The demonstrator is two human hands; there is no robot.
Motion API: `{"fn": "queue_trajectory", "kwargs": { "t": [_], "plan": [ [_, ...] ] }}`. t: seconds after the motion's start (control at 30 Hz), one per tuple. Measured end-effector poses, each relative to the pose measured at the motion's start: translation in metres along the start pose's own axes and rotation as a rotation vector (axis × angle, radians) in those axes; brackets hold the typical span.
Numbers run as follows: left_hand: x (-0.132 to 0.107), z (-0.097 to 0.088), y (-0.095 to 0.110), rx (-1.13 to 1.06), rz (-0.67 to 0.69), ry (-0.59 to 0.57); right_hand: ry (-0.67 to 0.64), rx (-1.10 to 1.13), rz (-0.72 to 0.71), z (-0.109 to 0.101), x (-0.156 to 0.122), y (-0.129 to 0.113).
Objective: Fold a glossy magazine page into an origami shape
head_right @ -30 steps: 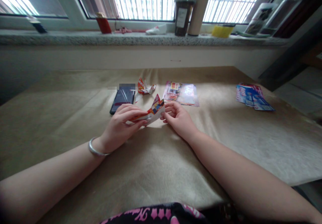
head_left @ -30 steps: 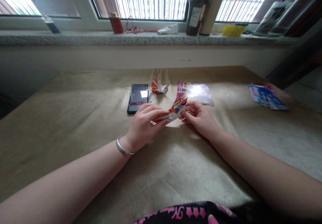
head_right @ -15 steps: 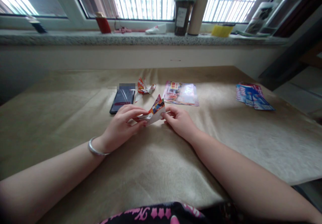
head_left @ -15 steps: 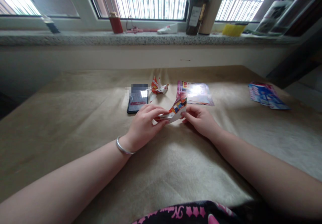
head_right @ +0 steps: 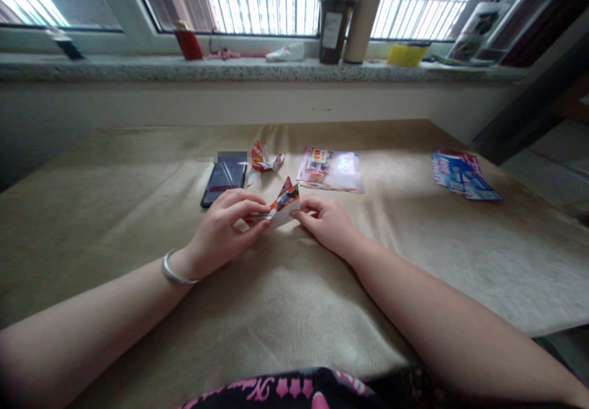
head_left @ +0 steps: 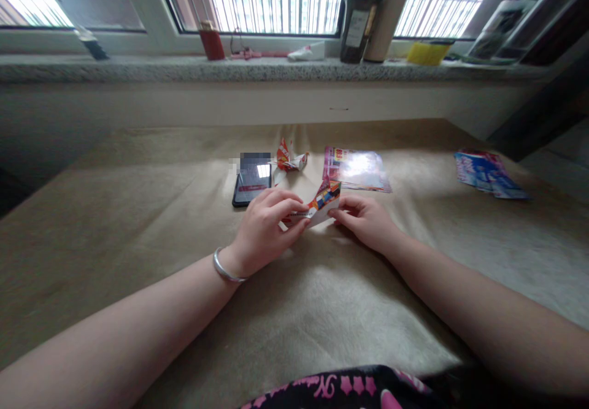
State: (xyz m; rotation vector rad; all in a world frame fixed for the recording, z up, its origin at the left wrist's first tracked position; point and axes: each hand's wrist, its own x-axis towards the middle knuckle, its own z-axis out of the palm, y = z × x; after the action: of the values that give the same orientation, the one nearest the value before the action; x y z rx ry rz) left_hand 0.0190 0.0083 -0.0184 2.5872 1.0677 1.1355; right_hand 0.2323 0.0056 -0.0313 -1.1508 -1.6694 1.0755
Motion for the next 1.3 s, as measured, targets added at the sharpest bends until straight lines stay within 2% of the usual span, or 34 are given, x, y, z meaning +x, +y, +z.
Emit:
{"fn": "queue_trajectory", "kwargs": {
  "t": [0.1,0.23,0.47,0.67,0.8,1.0,1.2,1.3],
  "plan": [
    [0.001,0.0,0.001,0.012,0.027,-0.008,-0.002,-0.056,-0.033,0.001,-0.002,-0.001],
    [0.002,-0.001,0.004,0.029,0.035,0.002,0.081,-0.143,-0.117,0.004,-0.006,-0.007],
    [0.0,0.002,0.0,0.059,-0.018,0.172,0.164,-0.233,-0.277,0.007,-0.012,-0.018],
    [0.002,0.001,-0.003,-0.108,-0.059,0.046,0.177,-0.28,-0.274,0.005,-0.008,-0.011],
    [0.002,-0.001,-0.003,-0.132,-0.111,0.016,0.155,-0.282,-0.261,0.003,-0.006,-0.01],
    [0.001,-0.005,-0.001,-0.139,-0.076,-0.108,0.094,-0.268,-0.297,0.0,-0.008,-0.011],
    [-0.001,-0.003,0.0,-0.12,-0.115,-0.113,0.066,-0.242,-0.266,-0.002,-0.007,-0.009],
    [-0.002,-0.001,0.001,-0.098,-0.075,-0.115,0.07,-0.251,-0.261,-0.003,-0.005,-0.007]
  ]
}}
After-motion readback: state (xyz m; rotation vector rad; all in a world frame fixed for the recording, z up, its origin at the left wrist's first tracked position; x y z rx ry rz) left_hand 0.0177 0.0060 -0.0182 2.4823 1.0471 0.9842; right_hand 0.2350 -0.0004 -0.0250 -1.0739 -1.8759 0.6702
